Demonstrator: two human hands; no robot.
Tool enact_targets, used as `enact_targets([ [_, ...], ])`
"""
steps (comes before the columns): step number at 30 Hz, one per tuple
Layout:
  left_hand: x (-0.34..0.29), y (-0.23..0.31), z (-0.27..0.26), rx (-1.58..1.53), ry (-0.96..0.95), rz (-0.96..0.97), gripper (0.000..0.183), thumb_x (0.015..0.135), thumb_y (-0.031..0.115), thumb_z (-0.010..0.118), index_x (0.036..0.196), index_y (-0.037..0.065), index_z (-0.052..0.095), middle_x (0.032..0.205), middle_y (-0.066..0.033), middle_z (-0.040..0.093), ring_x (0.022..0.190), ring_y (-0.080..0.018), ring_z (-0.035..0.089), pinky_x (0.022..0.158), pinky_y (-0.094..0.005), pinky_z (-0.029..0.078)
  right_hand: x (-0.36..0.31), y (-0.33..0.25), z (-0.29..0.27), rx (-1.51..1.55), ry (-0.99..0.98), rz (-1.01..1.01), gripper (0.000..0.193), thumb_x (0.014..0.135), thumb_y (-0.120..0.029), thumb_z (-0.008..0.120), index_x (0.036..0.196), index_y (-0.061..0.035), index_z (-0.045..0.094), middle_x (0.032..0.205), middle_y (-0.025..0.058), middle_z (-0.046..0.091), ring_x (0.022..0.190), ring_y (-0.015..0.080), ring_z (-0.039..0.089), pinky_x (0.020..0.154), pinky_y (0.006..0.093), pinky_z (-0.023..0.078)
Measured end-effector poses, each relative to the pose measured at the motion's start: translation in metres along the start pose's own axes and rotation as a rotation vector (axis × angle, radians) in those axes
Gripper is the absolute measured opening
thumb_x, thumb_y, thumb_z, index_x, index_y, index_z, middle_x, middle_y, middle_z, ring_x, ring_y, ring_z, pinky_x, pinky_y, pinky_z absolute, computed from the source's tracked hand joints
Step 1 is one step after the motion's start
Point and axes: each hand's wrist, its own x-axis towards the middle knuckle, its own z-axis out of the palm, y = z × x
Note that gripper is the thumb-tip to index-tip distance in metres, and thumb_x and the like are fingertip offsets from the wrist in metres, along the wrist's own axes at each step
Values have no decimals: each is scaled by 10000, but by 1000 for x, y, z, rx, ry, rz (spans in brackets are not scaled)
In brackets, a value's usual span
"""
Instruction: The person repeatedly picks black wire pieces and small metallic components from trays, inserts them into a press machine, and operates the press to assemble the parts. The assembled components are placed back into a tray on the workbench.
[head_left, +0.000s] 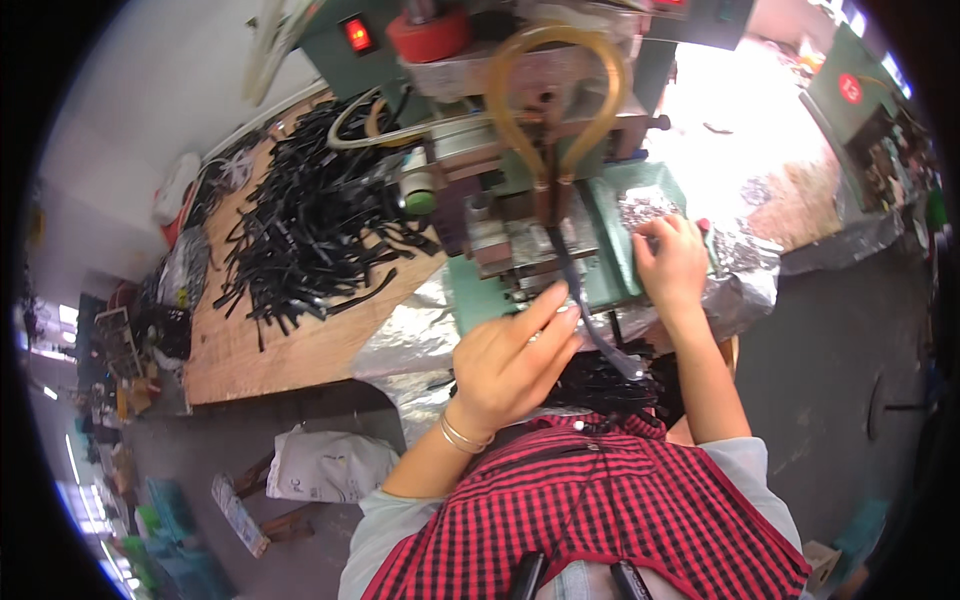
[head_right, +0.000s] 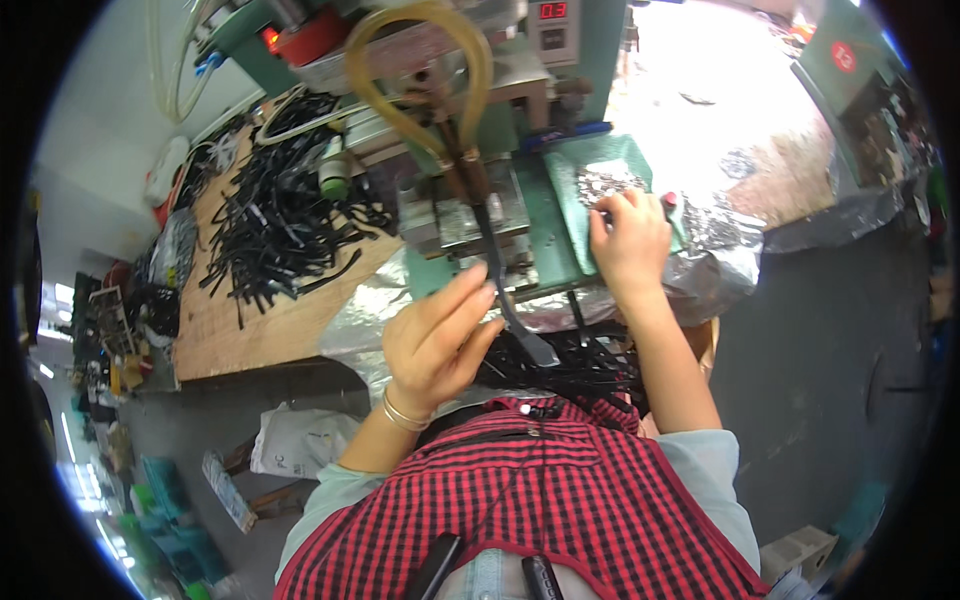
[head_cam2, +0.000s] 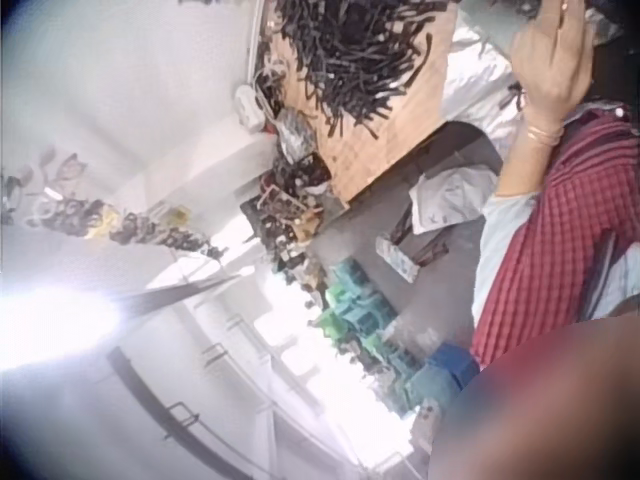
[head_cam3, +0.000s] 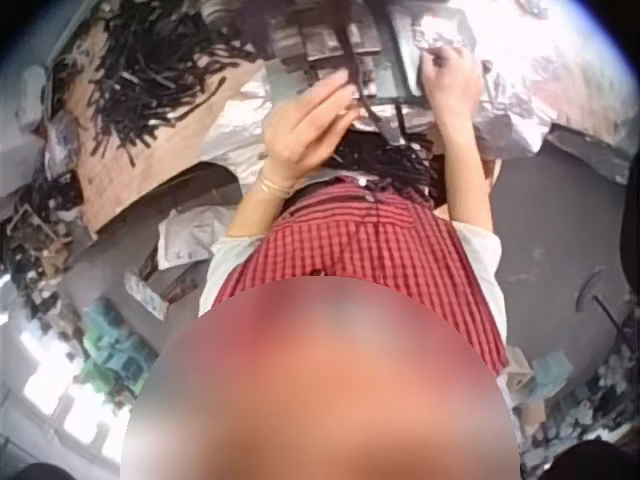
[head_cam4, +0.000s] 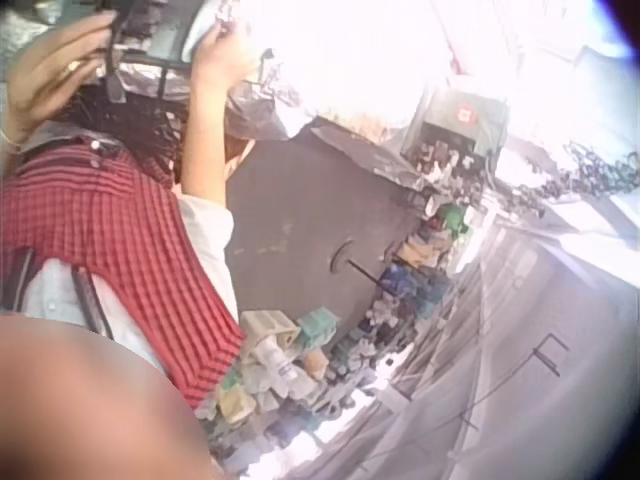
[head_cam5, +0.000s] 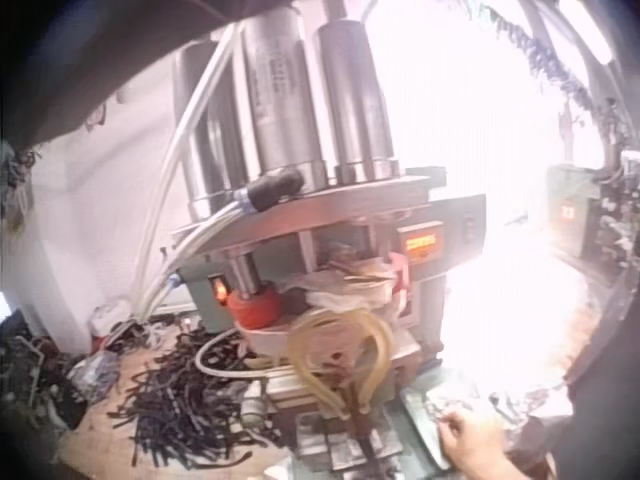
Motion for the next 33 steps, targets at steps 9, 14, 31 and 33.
enact_targets([
  [9, -35, -112, -139, 814, -385, -218, 205, 816, -16, 734, 1008, 52, 757, 943, -105, 686, 899, -282, 635, 784, -402, 488, -1, 13, -18, 186, 126, 51, 114, 878, -127, 758, 966, -68, 713, 888, 97, 736, 817, 309, 713, 745, 404, 556],
  [14, -108, -194, -147, 879, -770, -71, 92, 827, 81, 625, 867, 11, 667, 953, -116, 577, 932, -302, 583, 807, -407, 475, -1, 18, -26, 197, -168, 171, 146, 865, -102, 785, 1003, -66, 753, 927, 70, 734, 851, 254, 715, 789, 345, 559],
  [31, -88, -200, -82, 628, -143, -520, 160, 907, 61, 653, 1058, 19, 684, 949, -155, 698, 842, -371, 688, 742, -433, 545, 1, 8, -17, 374, 104, 156, 123, 900, -61, 732, 1022, -56, 745, 973, 115, 746, 937, 309, 712, 864, 403, 549],
  [33, -85, -192, -65, 585, -43, -564, 147, 939, 76, 682, 1074, 19, 696, 958, -129, 739, 833, -291, 730, 750, -367, 568, -4, 18, -21, 274, 181, 19, 130, 915, -41, 714, 1039, -51, 751, 985, 113, 751, 963, 301, 714, 895, 407, 543],
])
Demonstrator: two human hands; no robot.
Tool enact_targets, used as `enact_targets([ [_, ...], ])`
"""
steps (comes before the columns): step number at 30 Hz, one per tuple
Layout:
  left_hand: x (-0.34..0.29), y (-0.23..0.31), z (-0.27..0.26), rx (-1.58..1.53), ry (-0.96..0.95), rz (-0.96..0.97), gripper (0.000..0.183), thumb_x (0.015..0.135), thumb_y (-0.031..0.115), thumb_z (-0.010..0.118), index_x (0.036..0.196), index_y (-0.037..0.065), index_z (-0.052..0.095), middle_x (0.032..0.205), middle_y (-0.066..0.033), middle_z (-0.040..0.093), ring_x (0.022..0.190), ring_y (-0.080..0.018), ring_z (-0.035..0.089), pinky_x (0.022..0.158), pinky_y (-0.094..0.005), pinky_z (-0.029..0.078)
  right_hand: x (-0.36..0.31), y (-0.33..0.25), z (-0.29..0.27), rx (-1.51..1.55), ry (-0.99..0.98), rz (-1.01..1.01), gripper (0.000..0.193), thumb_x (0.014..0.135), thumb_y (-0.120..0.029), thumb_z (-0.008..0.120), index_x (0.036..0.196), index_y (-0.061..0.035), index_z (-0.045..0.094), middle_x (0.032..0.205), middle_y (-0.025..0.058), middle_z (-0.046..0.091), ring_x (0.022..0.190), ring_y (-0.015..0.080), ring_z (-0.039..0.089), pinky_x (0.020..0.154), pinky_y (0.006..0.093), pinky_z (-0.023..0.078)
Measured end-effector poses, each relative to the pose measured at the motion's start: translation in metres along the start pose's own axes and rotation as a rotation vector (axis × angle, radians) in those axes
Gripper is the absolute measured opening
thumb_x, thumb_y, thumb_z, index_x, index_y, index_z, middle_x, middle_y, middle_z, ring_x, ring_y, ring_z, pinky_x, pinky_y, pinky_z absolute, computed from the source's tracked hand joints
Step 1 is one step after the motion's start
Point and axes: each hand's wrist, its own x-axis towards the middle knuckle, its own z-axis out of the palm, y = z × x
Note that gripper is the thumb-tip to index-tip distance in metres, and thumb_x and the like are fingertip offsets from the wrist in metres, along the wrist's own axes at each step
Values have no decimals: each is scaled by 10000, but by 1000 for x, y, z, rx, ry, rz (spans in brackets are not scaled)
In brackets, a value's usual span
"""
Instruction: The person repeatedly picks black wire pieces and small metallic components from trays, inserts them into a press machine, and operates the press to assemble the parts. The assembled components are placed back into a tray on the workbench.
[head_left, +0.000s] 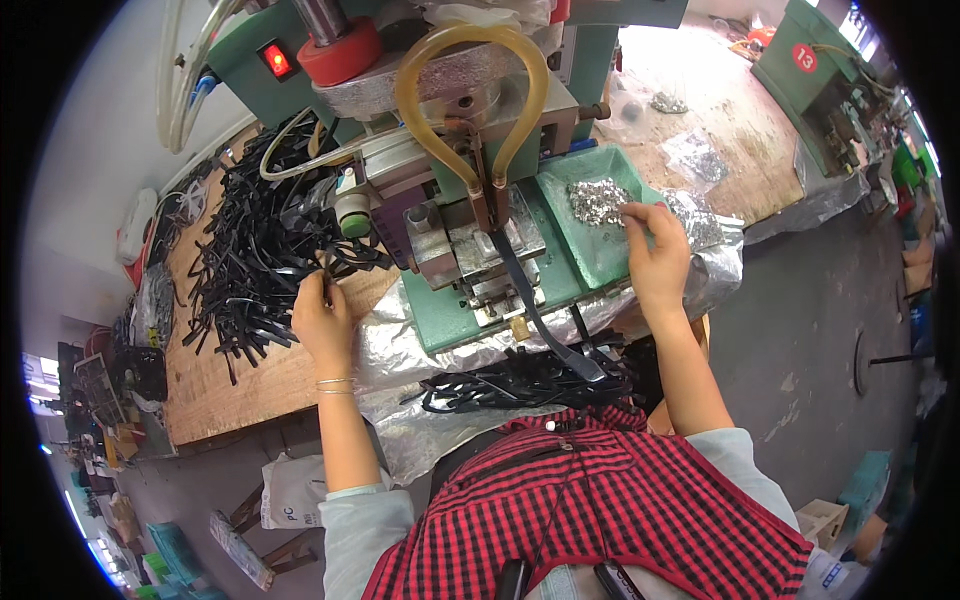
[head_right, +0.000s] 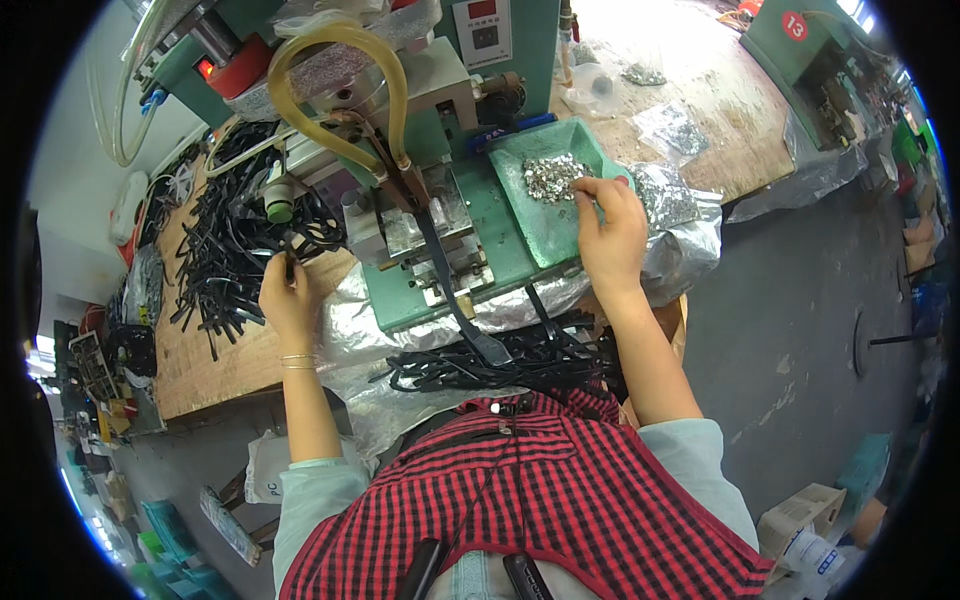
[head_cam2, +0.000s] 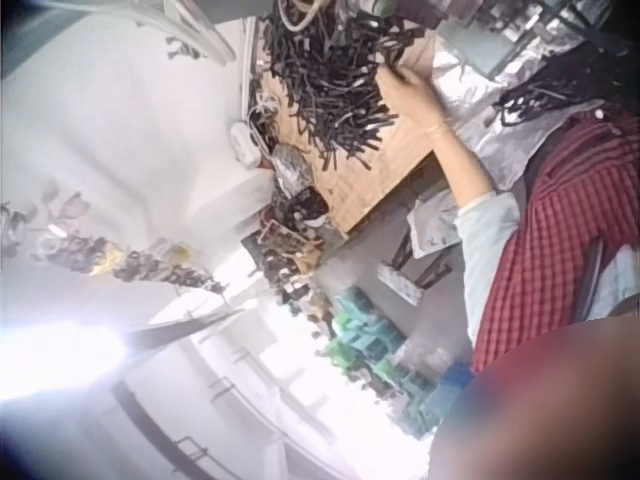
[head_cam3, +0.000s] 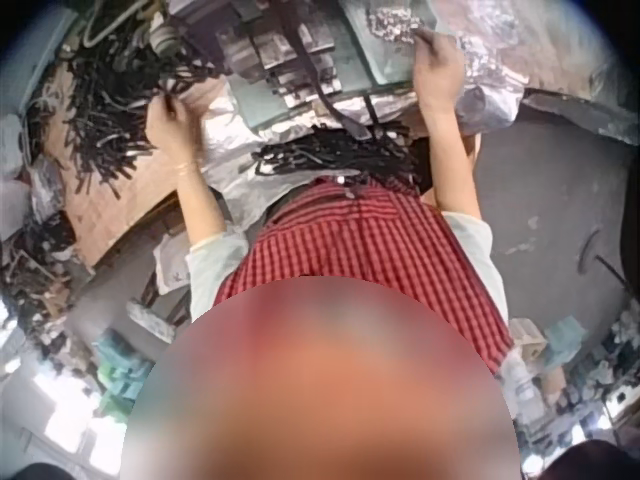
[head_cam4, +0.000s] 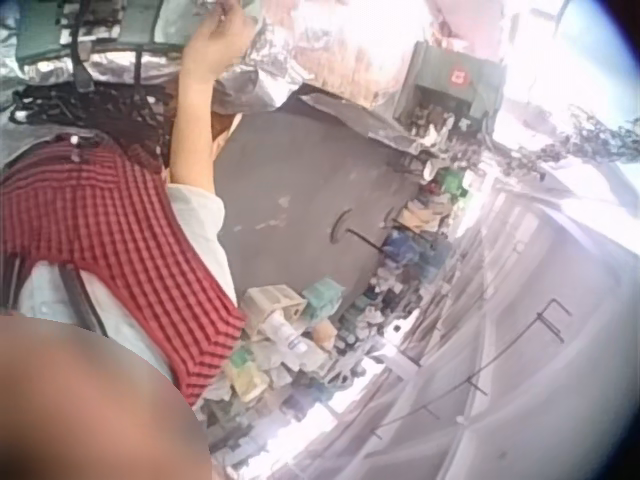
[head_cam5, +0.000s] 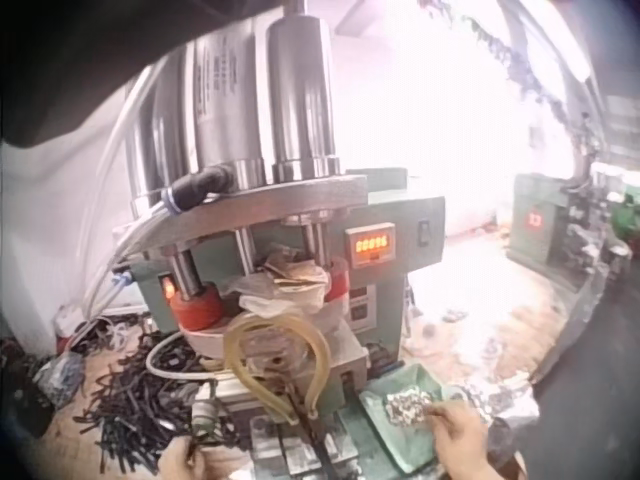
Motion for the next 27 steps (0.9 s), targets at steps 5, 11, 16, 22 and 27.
enact_targets([
  [5, 6, 36, 0, -635, 93, -242, 234, 1087, 200, 618, 983, 9, 704, 884, -48, 743, 732, -105, 702, 647, -222, 526, -6, -3, 4, 267, 83, 259, 130, 918, -23, 714, 1026, -58, 778, 1001, 123, 749, 971, 308, 706, 902, 396, 536],
  [11, 14, 76, -7, -866, 163, -344, 256, 1099, 218, 607, 966, 11, 680, 881, -46, 730, 659, -76, 661, 566, -204, 460, 28, -94, 21, 442, 27, -136, 162, 875, 7, 718, 1018, -44, 775, 989, 126, 741, 935, 299, 694, 856, 391, 541],
  [16, 46, 168, -76, -1221, 261, 224, 148, 1078, 64, 575, 1082, -64, 649, 952, -172, 727, 722, -219, 715, 629, -289, 613, 18, -126, 36, 706, -41, -12, 381, 844, 7, 757, 1217, -13, 687, 997, 108, 718, 935, 230, 694, 861, 351, 538],
  [22, 71, 182, -82, -1147, 224, 231, 147, 1029, -10, 634, 1118, -125, 656, 1008, -239, 745, 785, -254, 745, 694, -348, 673, 23, -151, 31, 962, -106, 186, 582, 874, 12, 756, 1407, 17, 521, 1066, 106, 717, 1051, 166, 680, 959, 317, 505],
  [27, 46, 189, -85, -867, 140, 453, 146, 941, -21, 732, 1087, -13, 718, 971, -190, 780, 827, -248, 764, 700, -350, 616, 15, -160, -6, 970, -300, 234, 620, 898, 33, 676, 1483, 10, 472, 1372, 165, 636, 1253, 234, 638, 1121, 380, 453],
])
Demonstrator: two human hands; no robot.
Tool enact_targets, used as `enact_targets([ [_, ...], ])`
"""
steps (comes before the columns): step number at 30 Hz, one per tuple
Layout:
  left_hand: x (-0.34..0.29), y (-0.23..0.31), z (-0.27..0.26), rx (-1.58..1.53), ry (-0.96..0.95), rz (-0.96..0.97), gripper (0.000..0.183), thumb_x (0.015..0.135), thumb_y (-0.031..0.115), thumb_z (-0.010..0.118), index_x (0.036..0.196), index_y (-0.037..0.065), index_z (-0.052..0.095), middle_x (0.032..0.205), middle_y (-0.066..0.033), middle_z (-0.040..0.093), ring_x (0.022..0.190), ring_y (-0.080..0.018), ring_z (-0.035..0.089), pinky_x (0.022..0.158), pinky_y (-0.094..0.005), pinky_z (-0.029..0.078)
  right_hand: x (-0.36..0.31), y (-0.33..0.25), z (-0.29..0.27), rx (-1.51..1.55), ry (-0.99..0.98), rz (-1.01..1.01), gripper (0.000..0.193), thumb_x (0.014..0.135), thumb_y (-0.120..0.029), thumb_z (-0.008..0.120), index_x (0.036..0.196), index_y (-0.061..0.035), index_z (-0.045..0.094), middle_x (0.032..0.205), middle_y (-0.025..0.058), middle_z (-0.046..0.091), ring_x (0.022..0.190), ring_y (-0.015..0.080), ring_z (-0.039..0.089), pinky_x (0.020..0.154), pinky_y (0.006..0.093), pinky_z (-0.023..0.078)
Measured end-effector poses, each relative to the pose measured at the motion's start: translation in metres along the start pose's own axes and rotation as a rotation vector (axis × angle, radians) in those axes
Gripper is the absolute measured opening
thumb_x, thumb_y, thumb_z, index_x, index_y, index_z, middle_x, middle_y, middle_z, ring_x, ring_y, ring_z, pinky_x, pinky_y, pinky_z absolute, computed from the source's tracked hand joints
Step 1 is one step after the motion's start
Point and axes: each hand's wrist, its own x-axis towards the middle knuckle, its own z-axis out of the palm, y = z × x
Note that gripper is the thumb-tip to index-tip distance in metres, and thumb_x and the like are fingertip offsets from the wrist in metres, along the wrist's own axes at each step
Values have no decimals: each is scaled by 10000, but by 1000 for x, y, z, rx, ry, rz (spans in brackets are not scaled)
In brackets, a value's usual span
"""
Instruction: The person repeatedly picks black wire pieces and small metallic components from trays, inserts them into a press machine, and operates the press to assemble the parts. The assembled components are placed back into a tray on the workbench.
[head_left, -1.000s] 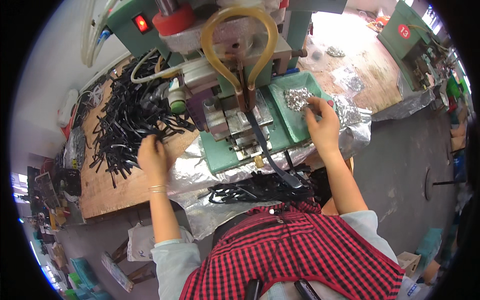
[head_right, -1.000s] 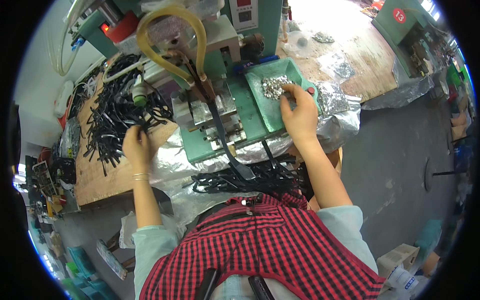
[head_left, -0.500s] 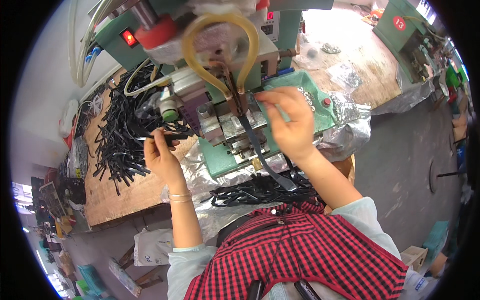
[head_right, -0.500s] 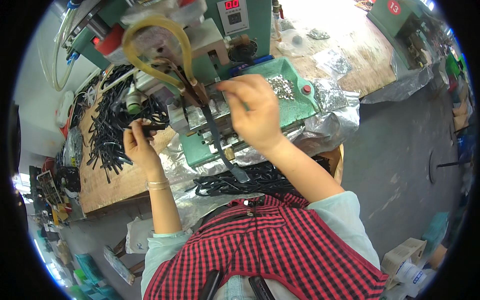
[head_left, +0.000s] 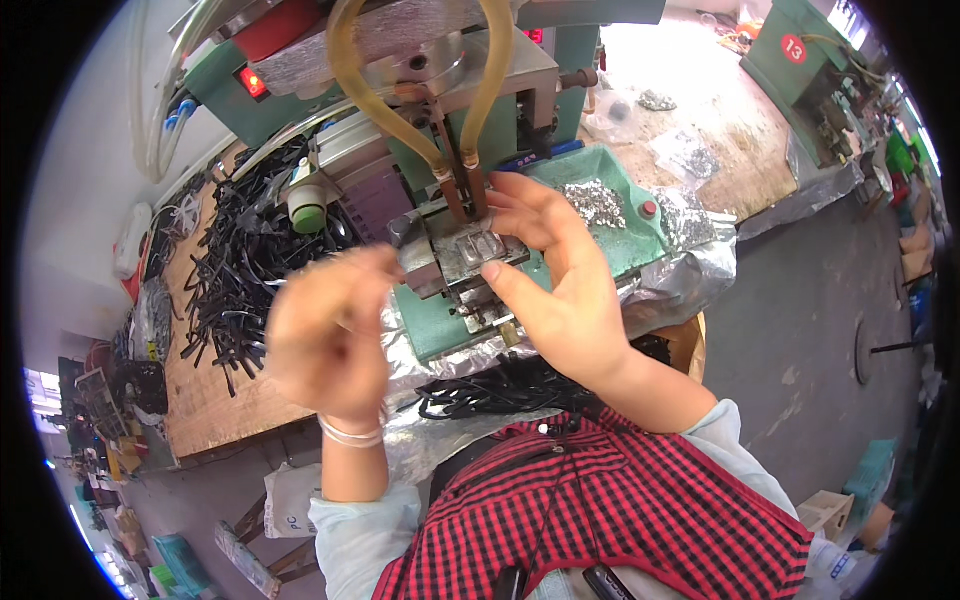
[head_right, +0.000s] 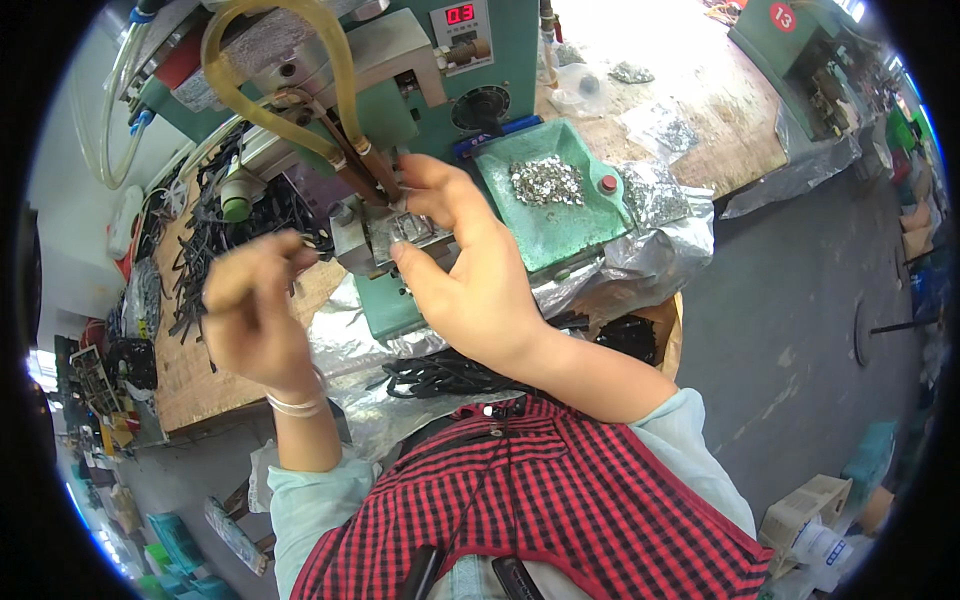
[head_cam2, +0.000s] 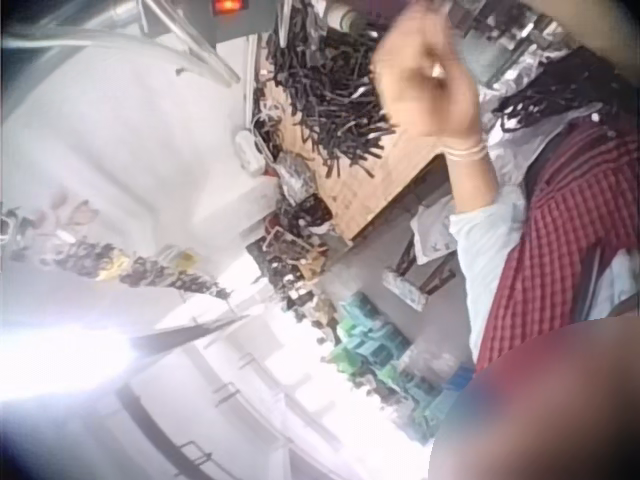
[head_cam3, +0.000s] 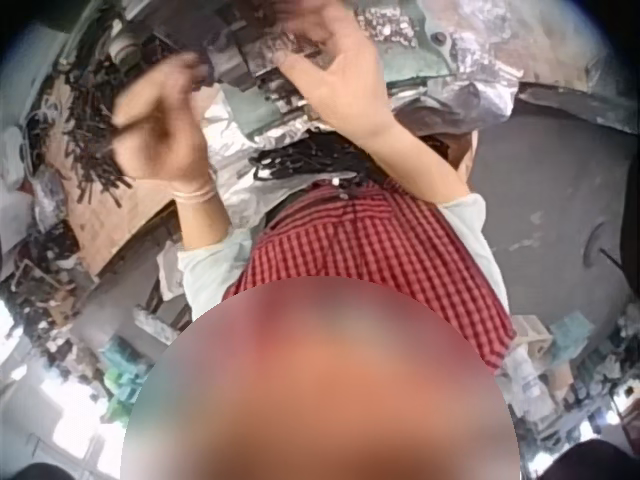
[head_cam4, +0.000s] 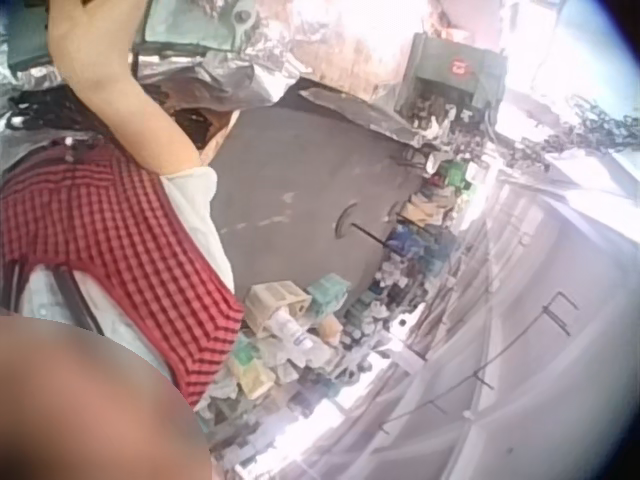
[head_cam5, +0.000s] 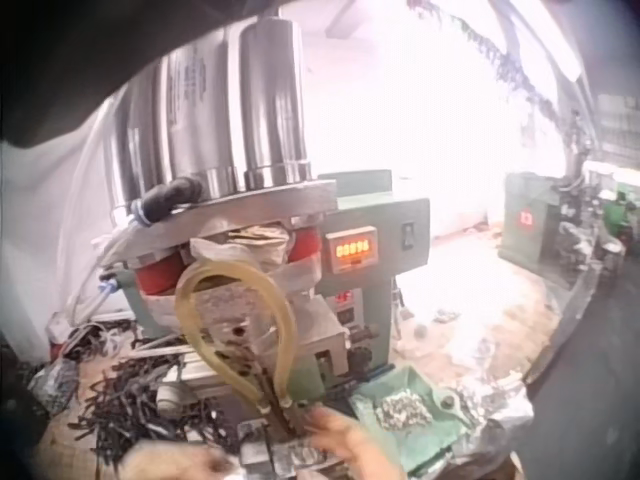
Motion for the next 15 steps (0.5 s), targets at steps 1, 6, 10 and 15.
enact_targets([
  [1, -4, 8, 6, 209, -129, 154, 230, 872, -17, 781, 1088, 53, 748, 964, -129, 799, 812, -248, 766, 674, -323, 574, 2, 0, -9, -56, -46, 19, 610, 911, 27, 673, 1488, 11, 476, 1403, 160, 617, 1262, 230, 629, 1130, 386, 444],
  [6, -36, 6, 49, 301, -264, 376, 267, 764, 70, 894, 1005, 80, 779, 1009, -102, 787, 586, -129, 602, 511, -268, 430, 31, 39, -71, -218, 134, 107, 524, 932, 28, 650, 1434, -109, 592, 1247, 86, 706, 1138, 191, 663, 1069, 349, 497],
  [10, -42, 2, 51, 299, -278, 372, 319, 750, 51, 903, 1037, 92, 770, 1018, -101, 791, 573, -149, 617, 499, -282, 447, 22, 93, -135, -525, 453, -87, 440, 925, 16, 658, 1356, -67, 633, 1217, 133, 727, 1088, 205, 696, 975, 349, 531],
  [15, -42, -3, 53, 296, -249, 370, 316, 750, 62, 907, 1034, 90, 771, 1003, -97, 792, 590, -143, 633, 497, -272, 444, -8, 88, -137, -892, 219, 21, 190, 857, -76, 757, 1046, -63, 749, 1018, 67, 728, 985, 238, 683, 899, 346, 522],
])
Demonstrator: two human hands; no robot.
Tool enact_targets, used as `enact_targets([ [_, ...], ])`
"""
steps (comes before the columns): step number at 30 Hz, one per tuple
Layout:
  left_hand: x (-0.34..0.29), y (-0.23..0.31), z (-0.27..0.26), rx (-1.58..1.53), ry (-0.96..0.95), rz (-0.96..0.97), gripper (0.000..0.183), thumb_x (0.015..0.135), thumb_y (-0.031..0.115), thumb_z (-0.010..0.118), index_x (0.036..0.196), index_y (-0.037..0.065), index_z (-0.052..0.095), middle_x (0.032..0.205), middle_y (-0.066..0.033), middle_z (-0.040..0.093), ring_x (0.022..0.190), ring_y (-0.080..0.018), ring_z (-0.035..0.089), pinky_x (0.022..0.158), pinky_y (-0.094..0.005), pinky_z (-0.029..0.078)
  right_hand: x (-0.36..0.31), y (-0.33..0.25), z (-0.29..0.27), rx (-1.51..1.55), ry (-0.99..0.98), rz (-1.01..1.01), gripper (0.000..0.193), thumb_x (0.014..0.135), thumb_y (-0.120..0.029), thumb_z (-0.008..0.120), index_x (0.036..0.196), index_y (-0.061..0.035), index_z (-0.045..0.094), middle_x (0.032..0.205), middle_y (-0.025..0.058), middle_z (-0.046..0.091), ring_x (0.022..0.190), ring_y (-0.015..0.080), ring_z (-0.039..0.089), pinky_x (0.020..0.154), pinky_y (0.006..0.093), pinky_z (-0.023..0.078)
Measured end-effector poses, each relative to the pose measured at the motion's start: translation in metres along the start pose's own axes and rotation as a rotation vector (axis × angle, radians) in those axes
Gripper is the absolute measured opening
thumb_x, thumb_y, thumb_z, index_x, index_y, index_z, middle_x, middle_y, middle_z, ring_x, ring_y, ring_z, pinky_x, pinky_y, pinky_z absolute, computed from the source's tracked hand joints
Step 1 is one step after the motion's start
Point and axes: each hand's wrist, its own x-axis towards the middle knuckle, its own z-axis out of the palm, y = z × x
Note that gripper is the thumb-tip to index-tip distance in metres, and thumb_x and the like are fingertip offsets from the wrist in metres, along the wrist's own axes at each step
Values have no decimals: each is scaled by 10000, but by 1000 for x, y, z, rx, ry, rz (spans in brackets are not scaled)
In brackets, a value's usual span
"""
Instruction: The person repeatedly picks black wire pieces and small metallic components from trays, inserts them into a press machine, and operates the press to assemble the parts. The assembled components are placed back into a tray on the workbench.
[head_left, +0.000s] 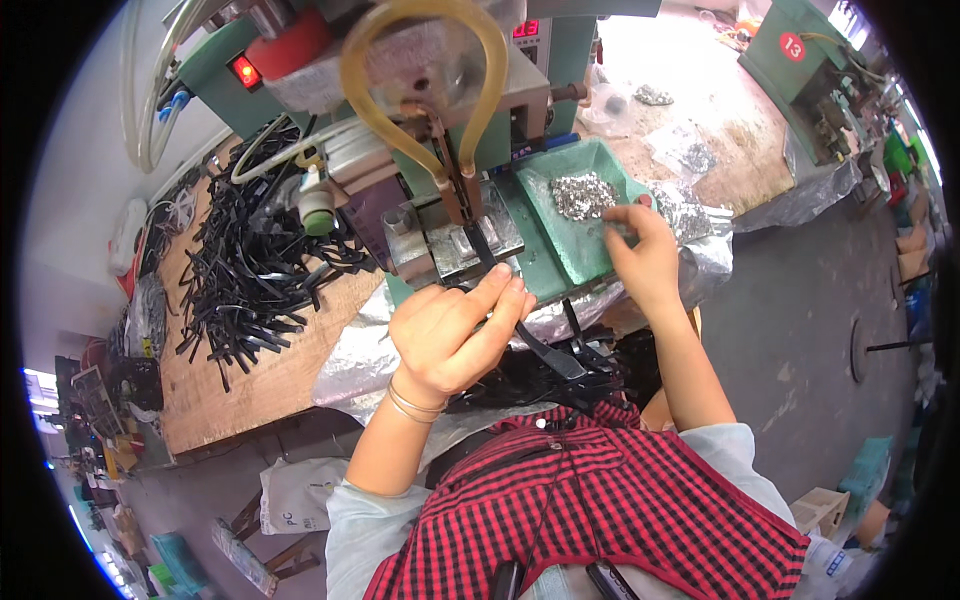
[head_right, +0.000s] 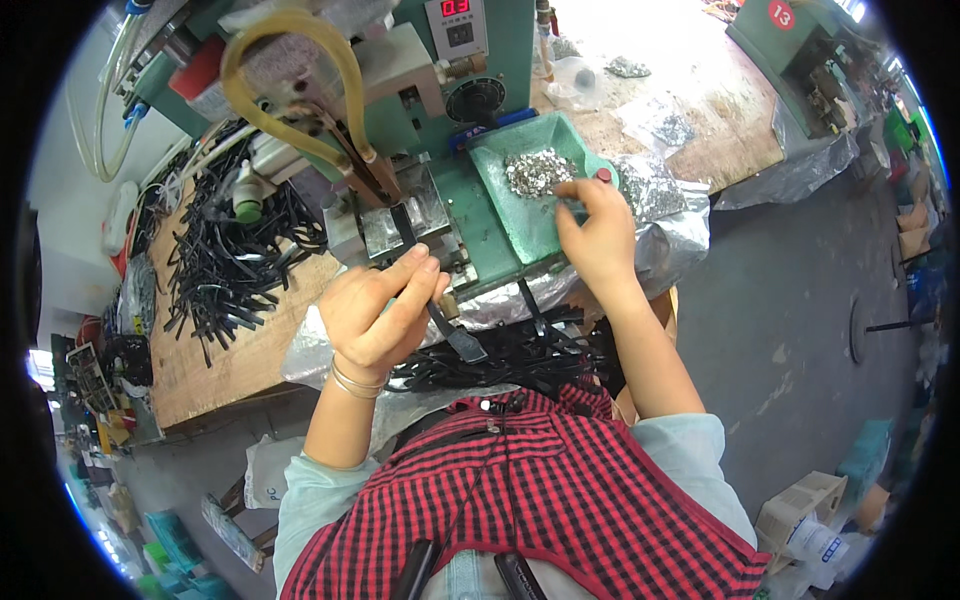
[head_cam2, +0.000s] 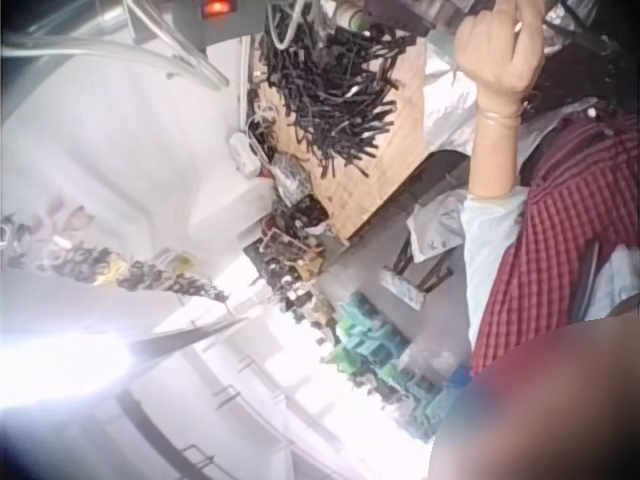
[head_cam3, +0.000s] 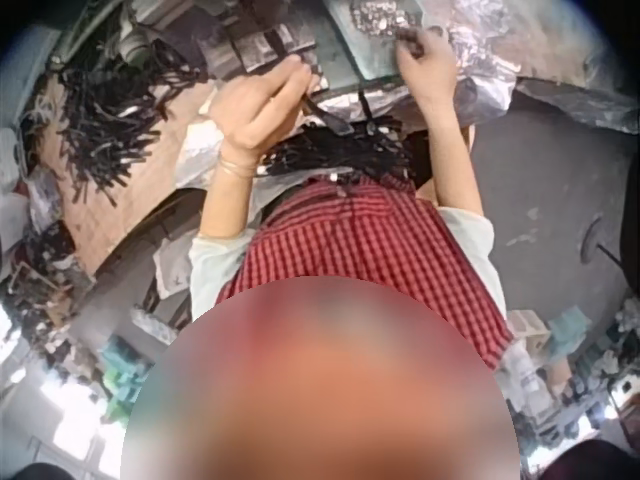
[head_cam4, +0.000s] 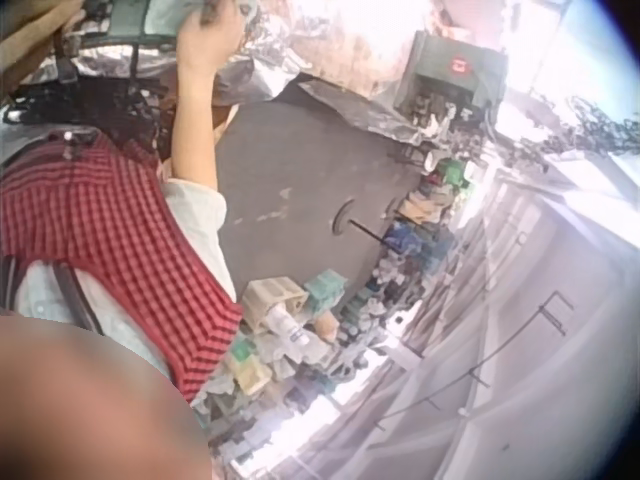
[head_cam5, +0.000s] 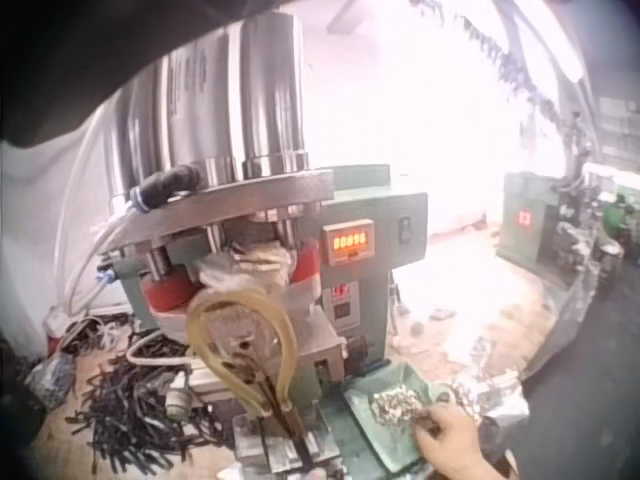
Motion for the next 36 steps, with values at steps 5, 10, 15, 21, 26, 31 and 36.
enact_targets([
  [5, -3, 8, -1, -47, 21, -82, 331, 757, 44, 891, 1068, 73, 781, 1028, -107, 799, 643, -155, 672, 523, -272, 473, -4, -7, 11, -307, 0, -101, 140, 818, -137, 797, 910, -63, 723, 967, 112, 695, 1006, 334, 651, 891, 442, 518],
  [10, -41, 22, -39, 77, -9, -197, 396, 721, 20, 883, 1094, 95, 773, 1142, -107, 794, 729, -184, 702, 628, -309, 528, -7, -6, 20, -205, 43, 8, 113, 869, -145, 756, 904, -56, 696, 902, 129, 718, 870, 339, 692, 808, 444, 540],
  [15, -97, -60, -115, 575, -37, -651, 179, 791, -55, 744, 929, 58, 745, 1040, -86, 745, 934, -283, 670, 776, -408, 501, -10, -9, 19, -47, 82, -54, 142, 941, -72, 705, 1073, -34, 741, 1002, 159, 742, 948, 314, 714, 892, 418, 544],
  [21, -208, -176, -105, 398, -361, -400, 132, 803, 162, 731, 911, 154, 807, 1313, -47, 690, 1135, -298, 618, 1001, -445, 463, -6, 38, 32, 42, -57, -94, 243, 1055, -91, 618, 1245, 25, 719, 1185, 143, 752, 1091, 240, 699, 989, 363, 529],
  [26, -168, -171, -63, 485, 7, -561, 218, 775, 160, 776, 987, 168, 827, 1109, -15, 762, 929, -265, 622, 855, -402, 504, 15, 49, 31, 26, -178, -57, 276, 1075, -117, 600, 1290, 29, 691, 1227, 127, 743, 1138, 203, 688, 1026, 322, 508],
  [31, -93, -168, -63, 73, 381, -969, 177, 940, 169, 730, 934, -5, 695, 799, -144, 677, 695, -334, 652, 652, -424, 518, 22, 53, 33, -1, -170, -96, 274, 1061, -99, 604, 1290, 22, 695, 1237, 143, 743, 1139, 223, 691, 1028, 335, 509],
  [36, -143, -152, -70, -621, 616, -1394, 376, 1020, 153, 689, 1376, 67, 602, 974, -112, 783, 810, -130, 734, 627, -246, 545, -27, 29, 7, -87, 30, -85, 199, 1036, -67, 636, 1186, 22, 731, 1122, 138, 750, 1050, 248, 696, 973, 355, 521],
])
